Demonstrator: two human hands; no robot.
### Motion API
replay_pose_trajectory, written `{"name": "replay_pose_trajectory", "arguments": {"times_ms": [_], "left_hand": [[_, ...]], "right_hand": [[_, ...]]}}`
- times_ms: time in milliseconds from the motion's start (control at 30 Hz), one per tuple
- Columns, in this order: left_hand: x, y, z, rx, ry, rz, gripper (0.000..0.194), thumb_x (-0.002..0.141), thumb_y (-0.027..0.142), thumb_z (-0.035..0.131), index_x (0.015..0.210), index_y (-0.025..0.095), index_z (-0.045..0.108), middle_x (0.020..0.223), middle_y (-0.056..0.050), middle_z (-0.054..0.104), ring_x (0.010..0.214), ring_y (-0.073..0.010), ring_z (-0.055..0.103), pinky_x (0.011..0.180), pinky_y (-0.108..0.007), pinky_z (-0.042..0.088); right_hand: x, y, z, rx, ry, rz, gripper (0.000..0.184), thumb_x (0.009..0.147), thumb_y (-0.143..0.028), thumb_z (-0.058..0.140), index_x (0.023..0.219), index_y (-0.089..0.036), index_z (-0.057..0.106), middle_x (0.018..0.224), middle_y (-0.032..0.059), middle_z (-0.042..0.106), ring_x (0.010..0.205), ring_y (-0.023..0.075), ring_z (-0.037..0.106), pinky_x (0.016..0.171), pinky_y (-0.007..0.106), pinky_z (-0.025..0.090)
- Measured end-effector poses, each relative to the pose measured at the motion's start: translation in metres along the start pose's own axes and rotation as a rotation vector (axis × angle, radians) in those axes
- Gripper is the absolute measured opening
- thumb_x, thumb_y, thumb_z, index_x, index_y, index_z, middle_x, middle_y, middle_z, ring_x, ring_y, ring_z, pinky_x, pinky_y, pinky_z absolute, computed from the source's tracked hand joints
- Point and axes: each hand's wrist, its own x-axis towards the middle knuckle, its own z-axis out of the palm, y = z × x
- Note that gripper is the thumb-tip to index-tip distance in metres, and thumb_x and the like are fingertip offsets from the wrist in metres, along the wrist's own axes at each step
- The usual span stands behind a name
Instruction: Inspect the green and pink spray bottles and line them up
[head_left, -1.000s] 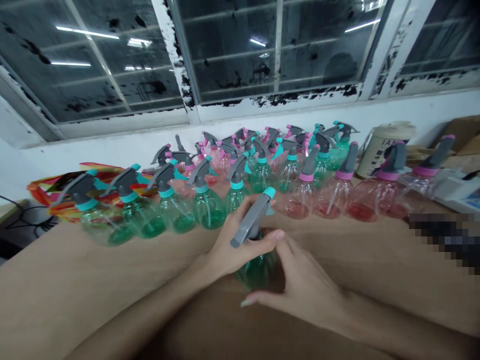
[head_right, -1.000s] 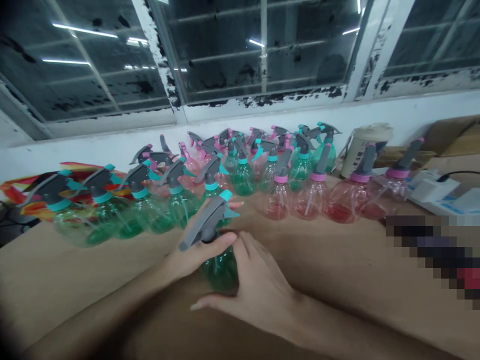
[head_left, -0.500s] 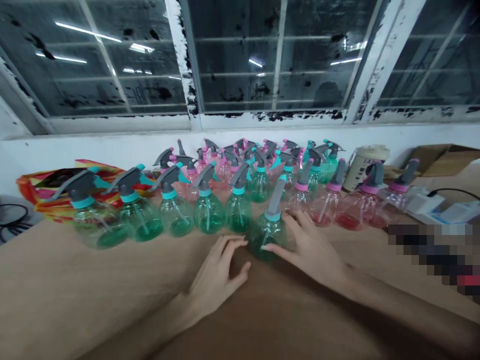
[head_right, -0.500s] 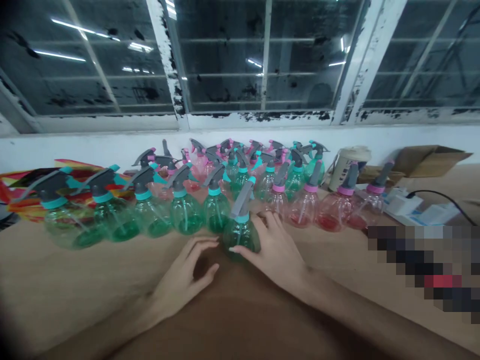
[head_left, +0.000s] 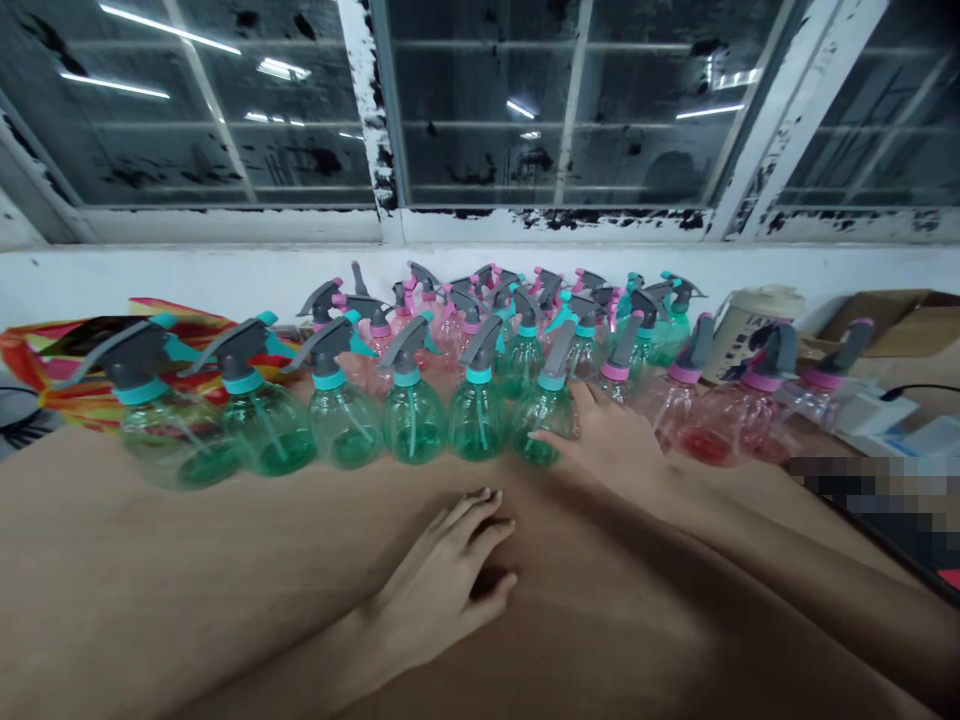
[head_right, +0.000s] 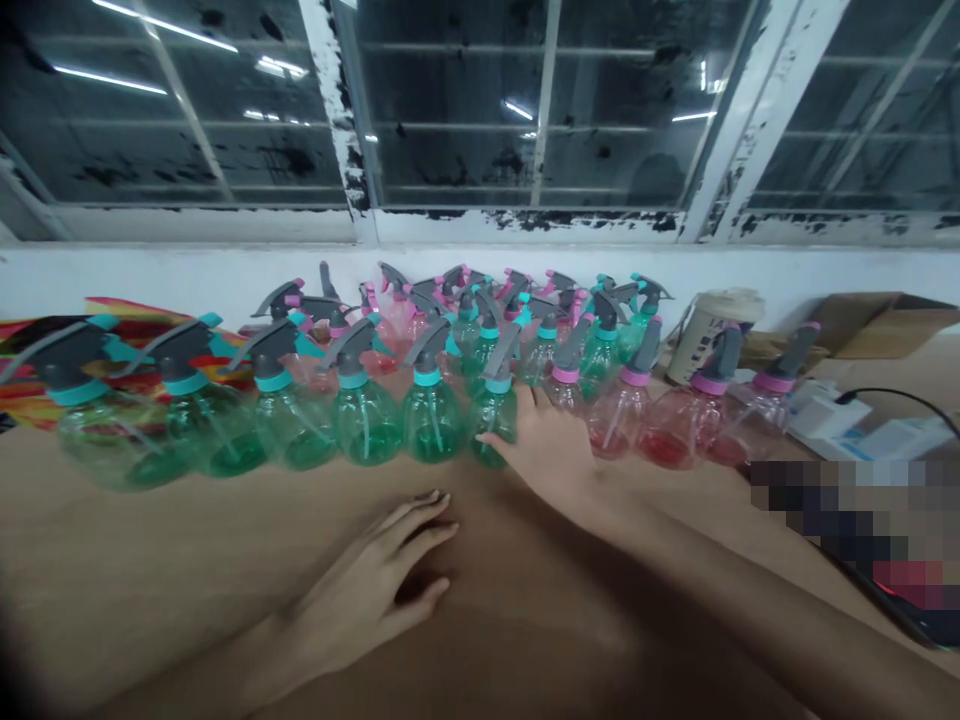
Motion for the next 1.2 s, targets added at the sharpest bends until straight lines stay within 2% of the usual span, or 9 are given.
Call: {"name": "replay_pose_trajectory", "arguments": {"times_ms": [267, 433, 567, 633, 700, 800, 933, 1067, 1200], "left_hand": [[0.002, 0.0, -0.002, 0.05, -0.026, -0.004, 0.041, 0.086, 0.033, 0.051, 0.124, 0.02, 0.049, 0.137, -0.009, 0.046, 0.128, -0.0257, 0.039, 0.103, -0.046, 0.038], [0.001, -0.001, -0.001, 0.056, -0.014, 0.005, 0.039, 0.087, 0.032, 0.051, 0.124, 0.021, 0.049, 0.136, -0.008, 0.047, 0.127, -0.0246, 0.04, 0.103, -0.045, 0.038], [0.001, -0.002, 0.0, 0.054, -0.003, 0.003, 0.038, 0.088, 0.034, 0.049, 0.124, 0.022, 0.049, 0.137, -0.006, 0.047, 0.128, -0.0236, 0.039, 0.103, -0.044, 0.039], [0.001, -0.003, 0.001, 0.059, 0.004, 0.003, 0.038, 0.088, 0.033, 0.048, 0.125, 0.022, 0.048, 0.137, -0.006, 0.047, 0.127, -0.0235, 0.04, 0.103, -0.044, 0.039], [0.002, -0.003, 0.001, 0.064, 0.012, 0.006, 0.038, 0.089, 0.033, 0.048, 0.124, 0.022, 0.049, 0.136, -0.006, 0.048, 0.127, -0.0238, 0.041, 0.102, -0.044, 0.039], [0.003, -0.002, 0.0, 0.065, 0.023, 0.011, 0.037, 0.089, 0.033, 0.048, 0.123, 0.021, 0.05, 0.135, -0.007, 0.049, 0.125, -0.0242, 0.043, 0.102, -0.045, 0.04], [0.003, -0.001, -0.001, 0.059, 0.007, 0.0, 0.037, 0.089, 0.032, 0.048, 0.124, 0.021, 0.049, 0.136, -0.008, 0.048, 0.126, -0.0243, 0.042, 0.102, -0.044, 0.039], [0.002, -0.001, -0.002, 0.038, 0.007, -0.011, 0.037, 0.089, 0.033, 0.048, 0.124, 0.021, 0.049, 0.136, -0.007, 0.048, 0.126, -0.0239, 0.042, 0.102, -0.043, 0.04], [0.002, -0.002, -0.001, 0.045, 0.012, -0.008, 0.037, 0.089, 0.033, 0.047, 0.124, 0.021, 0.048, 0.137, -0.006, 0.047, 0.127, -0.0229, 0.041, 0.103, -0.043, 0.038]], "right_hand": [[0.006, -0.003, 0.007, -0.011, 0.008, 0.031, 0.064, 0.08, -0.06, 0.048, 0.122, -0.012, 0.045, 0.109, 0.016, 0.062, 0.079, 0.0315, 0.065, 0.055, 0.038, 0.048], [-0.009, 0.005, -0.005, 0.027, 0.08, 0.024, 0.069, 0.08, -0.061, 0.046, 0.131, -0.015, 0.039, 0.109, 0.0154, 0.064, 0.077, 0.0324, 0.066, 0.053, 0.04, 0.049], [-0.021, 0.035, -0.02, 0.111, 0.074, 0.05, 0.049, 0.083, -0.057, 0.044, 0.115, -0.022, 0.056, 0.09, 0.0088, 0.069, 0.068, 0.0286, 0.066, 0.053, 0.037, 0.048], [-0.022, 0.055, -0.024, 0.182, 0.076, 0.055, 0.041, 0.083, -0.053, 0.046, 0.107, -0.023, 0.06, 0.089, 0.0069, 0.069, 0.064, 0.0239, 0.065, 0.056, 0.035, 0.048], [-0.02, 0.074, -0.025, 0.219, 0.103, 0.07, 0.04, 0.082, -0.051, 0.049, 0.107, -0.022, 0.061, 0.088, 0.007, 0.069, 0.061, 0.0215, 0.064, 0.058, 0.034, 0.048], [-0.014, 0.089, -0.019, 0.224, 0.126, 0.126, 0.049, 0.079, -0.054, 0.05, 0.113, -0.019, 0.057, 0.096, 0.01, 0.068, 0.069, 0.0254, 0.065, 0.061, 0.037, 0.047], [-0.005, 0.084, -0.005, 0.278, 0.089, 0.145, 0.06, 0.079, -0.055, 0.049, 0.124, -0.016, 0.048, 0.107, 0.0145, 0.065, 0.087, 0.0324, 0.063, 0.068, 0.04, 0.047], [0.001, 0.073, 0.008, 0.307, 0.052, 0.166, 0.06, 0.081, -0.054, 0.048, 0.127, -0.017, 0.045, 0.1, 0.0129, 0.067, 0.081, 0.0308, 0.065, 0.064, 0.039, 0.046], [0.0, 0.069, 0.012, 0.244, 0.055, 0.191, 0.06, 0.08, -0.056, 0.047, 0.123, -0.014, 0.048, 0.102, 0.0151, 0.065, 0.084, 0.0326, 0.063, 0.064, 0.04, 0.046]]}}
